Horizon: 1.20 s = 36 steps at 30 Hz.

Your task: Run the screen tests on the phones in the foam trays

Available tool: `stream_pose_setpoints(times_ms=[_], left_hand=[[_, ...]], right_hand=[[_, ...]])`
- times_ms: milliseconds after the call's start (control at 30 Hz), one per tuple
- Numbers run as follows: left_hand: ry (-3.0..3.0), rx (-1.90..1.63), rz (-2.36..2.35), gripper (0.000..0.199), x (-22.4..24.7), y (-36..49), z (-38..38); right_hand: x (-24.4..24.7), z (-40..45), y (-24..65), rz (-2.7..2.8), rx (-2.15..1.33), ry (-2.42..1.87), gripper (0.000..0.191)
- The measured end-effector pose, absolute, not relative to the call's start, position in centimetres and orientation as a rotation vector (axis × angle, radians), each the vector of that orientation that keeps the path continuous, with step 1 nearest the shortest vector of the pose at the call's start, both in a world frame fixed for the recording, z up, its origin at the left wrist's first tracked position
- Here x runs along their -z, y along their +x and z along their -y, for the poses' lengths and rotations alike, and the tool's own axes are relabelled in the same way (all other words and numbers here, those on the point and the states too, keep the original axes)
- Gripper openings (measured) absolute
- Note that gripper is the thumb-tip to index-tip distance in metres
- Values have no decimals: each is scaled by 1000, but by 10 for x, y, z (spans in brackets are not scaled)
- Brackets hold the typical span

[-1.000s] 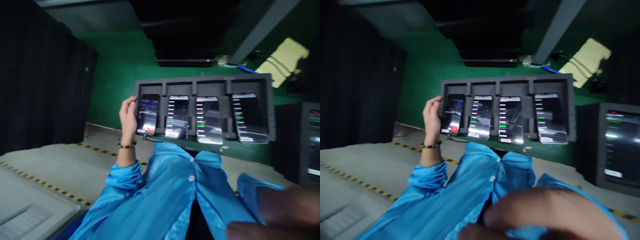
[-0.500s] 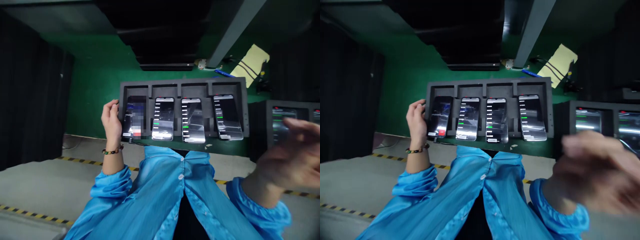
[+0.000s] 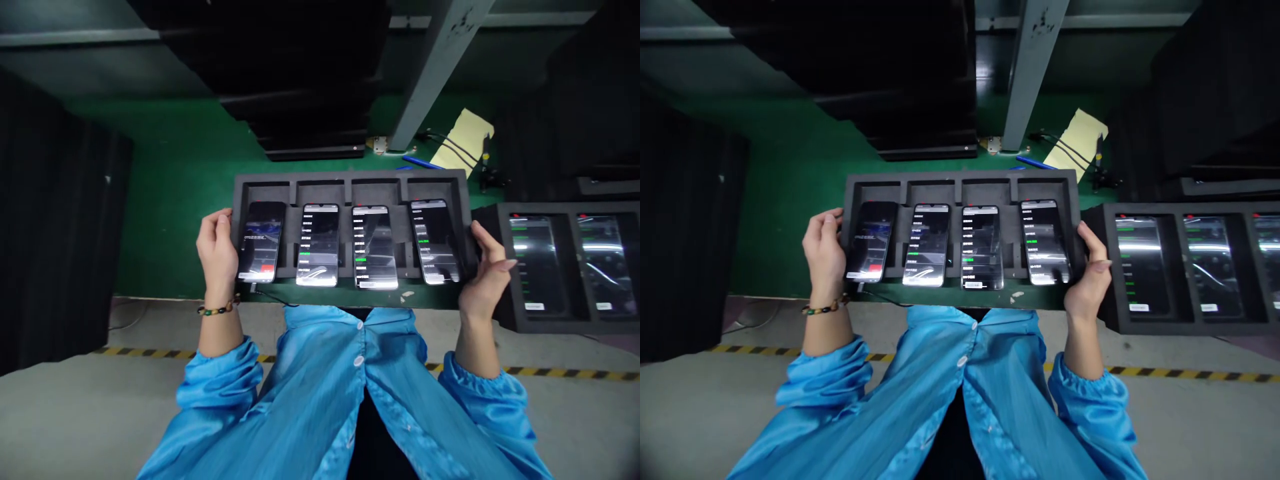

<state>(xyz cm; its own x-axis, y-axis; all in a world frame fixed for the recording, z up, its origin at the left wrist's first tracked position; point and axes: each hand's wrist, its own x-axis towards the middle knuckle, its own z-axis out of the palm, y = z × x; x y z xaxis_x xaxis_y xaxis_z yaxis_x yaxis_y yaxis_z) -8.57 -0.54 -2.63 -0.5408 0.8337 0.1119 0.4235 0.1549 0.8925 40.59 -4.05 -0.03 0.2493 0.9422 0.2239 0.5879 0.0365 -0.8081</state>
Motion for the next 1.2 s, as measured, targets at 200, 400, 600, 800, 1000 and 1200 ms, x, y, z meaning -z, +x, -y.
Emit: stream_pose_setpoints(times_ms=[200,400,600,800,1000,1200], left_hand=[[824,-1667,-1903,44,27,-86,-20],[714,-1813,-1873,36,18,-91,-6],[789,-1255,-1835,51,-3,-81,80],[588,-1000,-1555,57,-10,-53,95],[460,-1073,-1376,46,-18,-35,91],[367,-1125,-1558,31,-14,-23,89]], right_hand=[[20,23,405,1118,-636,-1402,86],[33,8,409,1077,-658,-1252,79],[38,6,414,1079,-632,-1250,74],[38,1,415,1095,-571,-1285,71],[39,8,422,1173,-631,-1327,61],[38,9,420,1249,-665,-1344,67]])
